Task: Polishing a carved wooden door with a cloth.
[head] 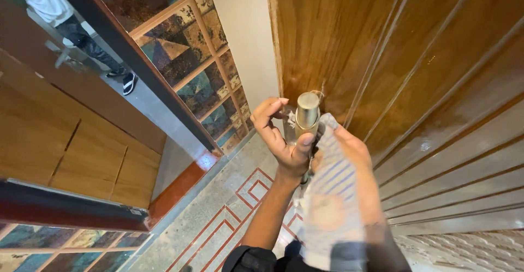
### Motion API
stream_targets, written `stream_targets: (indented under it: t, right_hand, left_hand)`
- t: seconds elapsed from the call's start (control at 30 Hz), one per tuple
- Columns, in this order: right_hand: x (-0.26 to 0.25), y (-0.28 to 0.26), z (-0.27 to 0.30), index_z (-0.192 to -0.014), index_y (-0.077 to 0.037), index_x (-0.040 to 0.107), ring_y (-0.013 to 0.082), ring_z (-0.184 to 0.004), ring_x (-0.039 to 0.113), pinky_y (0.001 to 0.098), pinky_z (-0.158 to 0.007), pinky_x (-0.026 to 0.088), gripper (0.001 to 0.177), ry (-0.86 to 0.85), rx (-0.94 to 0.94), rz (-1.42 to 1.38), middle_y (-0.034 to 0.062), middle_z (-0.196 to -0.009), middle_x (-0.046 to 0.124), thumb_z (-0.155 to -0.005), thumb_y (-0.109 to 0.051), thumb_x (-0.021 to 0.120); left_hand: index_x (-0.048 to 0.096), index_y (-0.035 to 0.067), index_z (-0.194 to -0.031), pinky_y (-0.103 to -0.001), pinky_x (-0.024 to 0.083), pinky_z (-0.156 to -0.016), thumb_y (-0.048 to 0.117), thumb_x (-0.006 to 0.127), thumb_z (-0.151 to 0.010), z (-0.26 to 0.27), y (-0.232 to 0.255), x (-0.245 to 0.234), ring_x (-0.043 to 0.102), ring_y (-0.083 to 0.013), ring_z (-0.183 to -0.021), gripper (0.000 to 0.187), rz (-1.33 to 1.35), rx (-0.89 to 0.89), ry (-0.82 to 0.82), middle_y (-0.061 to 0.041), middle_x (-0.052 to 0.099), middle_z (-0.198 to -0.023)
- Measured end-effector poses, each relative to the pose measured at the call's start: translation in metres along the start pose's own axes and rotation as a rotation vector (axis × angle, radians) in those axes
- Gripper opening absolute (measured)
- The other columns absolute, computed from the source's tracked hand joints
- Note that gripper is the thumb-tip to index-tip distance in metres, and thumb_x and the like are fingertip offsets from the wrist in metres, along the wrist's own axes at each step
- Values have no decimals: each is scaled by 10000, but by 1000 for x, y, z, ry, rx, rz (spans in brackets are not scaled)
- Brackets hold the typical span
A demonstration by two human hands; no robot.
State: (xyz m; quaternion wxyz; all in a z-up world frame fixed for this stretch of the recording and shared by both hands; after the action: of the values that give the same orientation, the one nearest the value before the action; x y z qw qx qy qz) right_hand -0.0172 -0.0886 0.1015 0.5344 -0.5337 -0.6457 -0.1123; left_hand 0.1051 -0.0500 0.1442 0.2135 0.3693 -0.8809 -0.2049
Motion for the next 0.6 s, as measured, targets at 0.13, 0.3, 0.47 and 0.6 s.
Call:
stream_targets:
  t: [0.13,0.3,0.47,0.6]
  right_hand:
    - [0,-7,-4,-1300,33,594,158,-789,643,273,-675,519,270,55,209,-183,100,-999,677,-1070,-108,600]
    - [-8,-14,14,-1360,-28,576,146,-794,680,275,-590,529,442,435,198,52,121,-1143,673,-923,-90,590]
    - [62,-87,27,-1479,-48,411,197,-741,687,308,-574,557,492,94,-689,548,189,-1415,608,-1086,-152,687]
    - [89,-95,19,-1526,-161,317,223,-1286,559,387,-980,586,635,60,-1120,1294,48,-1563,440,-1128,-222,808]
  left_hand:
    - [458,39,-1364,-359,430,-1053,662,645,-993,2,0,-1,508,-236,-1188,749,65,25,-8,-126,515,-1315]
    - [575,6,-1324,-366,505,-1035,642,591,-1033,-1,3,2,604,-255,-1153,700,31,20,-129,-151,599,-1305]
    - [634,-20,-1268,-335,543,-934,624,590,-1036,9,-9,0,666,-227,-1017,685,18,-10,-169,-140,687,-1133]
    - [598,-70,-1287,-284,553,-824,595,610,-1035,14,-12,3,671,-162,-909,711,93,-75,-192,-105,714,-1025]
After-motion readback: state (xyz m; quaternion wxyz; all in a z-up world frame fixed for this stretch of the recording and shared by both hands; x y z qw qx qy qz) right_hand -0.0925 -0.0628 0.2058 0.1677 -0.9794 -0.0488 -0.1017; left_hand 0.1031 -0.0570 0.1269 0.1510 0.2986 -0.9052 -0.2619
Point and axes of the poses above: each hand's wrist, its own z-axis away from the middle knuckle, its own x-axis out of the palm, y = z × x, the point moved 7 cm from there along -z, towards the middle knuckle
